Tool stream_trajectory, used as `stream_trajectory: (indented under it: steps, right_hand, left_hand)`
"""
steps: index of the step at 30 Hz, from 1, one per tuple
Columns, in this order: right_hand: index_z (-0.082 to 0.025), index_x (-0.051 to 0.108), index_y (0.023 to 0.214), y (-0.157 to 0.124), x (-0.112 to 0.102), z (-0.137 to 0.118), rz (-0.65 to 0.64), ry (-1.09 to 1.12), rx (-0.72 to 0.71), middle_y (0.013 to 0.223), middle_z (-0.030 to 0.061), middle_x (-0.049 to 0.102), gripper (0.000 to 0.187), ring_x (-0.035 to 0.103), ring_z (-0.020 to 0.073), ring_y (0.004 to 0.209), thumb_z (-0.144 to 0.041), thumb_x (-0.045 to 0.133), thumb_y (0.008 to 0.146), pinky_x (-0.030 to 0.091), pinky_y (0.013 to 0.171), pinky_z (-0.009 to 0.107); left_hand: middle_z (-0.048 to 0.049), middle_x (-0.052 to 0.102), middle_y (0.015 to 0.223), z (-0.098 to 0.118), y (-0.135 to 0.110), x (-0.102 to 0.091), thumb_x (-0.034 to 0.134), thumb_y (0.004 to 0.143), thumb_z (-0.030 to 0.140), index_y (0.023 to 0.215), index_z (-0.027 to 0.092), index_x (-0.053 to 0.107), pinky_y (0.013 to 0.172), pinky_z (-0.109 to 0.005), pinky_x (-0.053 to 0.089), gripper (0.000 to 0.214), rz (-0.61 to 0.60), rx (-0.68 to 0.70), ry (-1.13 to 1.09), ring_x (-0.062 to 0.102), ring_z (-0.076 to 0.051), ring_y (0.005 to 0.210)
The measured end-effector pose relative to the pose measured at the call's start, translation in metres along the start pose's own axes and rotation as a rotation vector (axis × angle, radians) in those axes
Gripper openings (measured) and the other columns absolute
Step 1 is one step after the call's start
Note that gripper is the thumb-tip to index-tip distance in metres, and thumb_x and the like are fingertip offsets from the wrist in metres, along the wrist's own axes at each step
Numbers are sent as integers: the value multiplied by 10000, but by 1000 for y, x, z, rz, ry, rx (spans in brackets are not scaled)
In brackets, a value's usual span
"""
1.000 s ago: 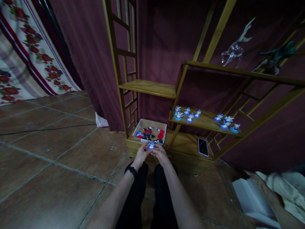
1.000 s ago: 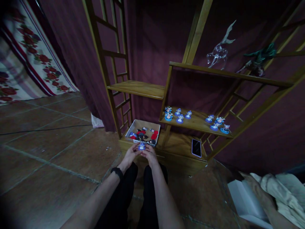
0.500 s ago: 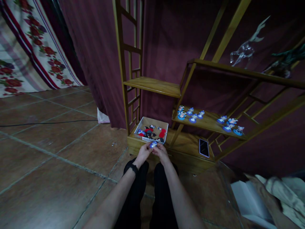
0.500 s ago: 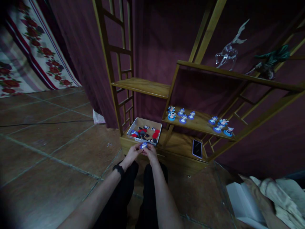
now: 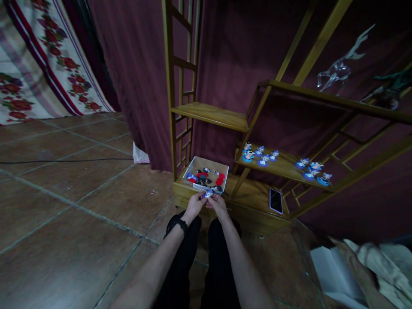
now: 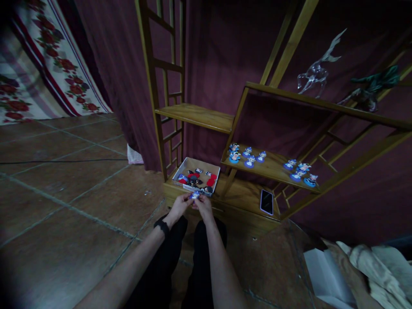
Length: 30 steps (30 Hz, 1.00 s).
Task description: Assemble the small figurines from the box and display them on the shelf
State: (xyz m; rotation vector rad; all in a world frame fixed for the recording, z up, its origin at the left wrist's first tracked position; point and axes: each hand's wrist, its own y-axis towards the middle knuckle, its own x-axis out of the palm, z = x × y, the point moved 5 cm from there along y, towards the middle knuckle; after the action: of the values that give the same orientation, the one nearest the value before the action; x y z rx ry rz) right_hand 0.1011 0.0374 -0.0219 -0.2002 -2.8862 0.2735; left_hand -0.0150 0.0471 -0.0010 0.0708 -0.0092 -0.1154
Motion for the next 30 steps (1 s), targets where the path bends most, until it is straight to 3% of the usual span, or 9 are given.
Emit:
stream_trajectory:
  steps: [5, 22, 30]
  right_hand:
    - [-167, 604, 779, -1, -1, 1, -30, 43, -33, 616, -26, 612, 325, 575, 116, 512, -346, 708, 527, 526, 545, 288]
    - [-176, 582, 781, 1, -3, 6, -39, 87, -29, 621, -24, 630, 314, 597, 131, 495, -336, 704, 540, 540, 549, 310]
    - [-167, 579, 788, 0, -4, 5, -4, 139, -27, 628, -20, 631, 298, 602, 121, 506, -310, 695, 553, 544, 543, 290]
  left_hand:
    - [-26, 668, 717, 9, -3, -1, 586, 638, 221, 850, 106, 666, 664, -251, 435, 254, 3, -1, 142, 581, -176, 719]
    - [1, 624, 590, -1, 2, -5, 593, 599, 199, 791, 113, 668, 569, -223, 412, 223, 55, 2, 175, 564, -153, 619]
    - [-22, 638, 649, -6, 5, -1, 593, 630, 253, 792, 109, 666, 582, -226, 415, 229, -13, 25, 97, 559, -151, 631]
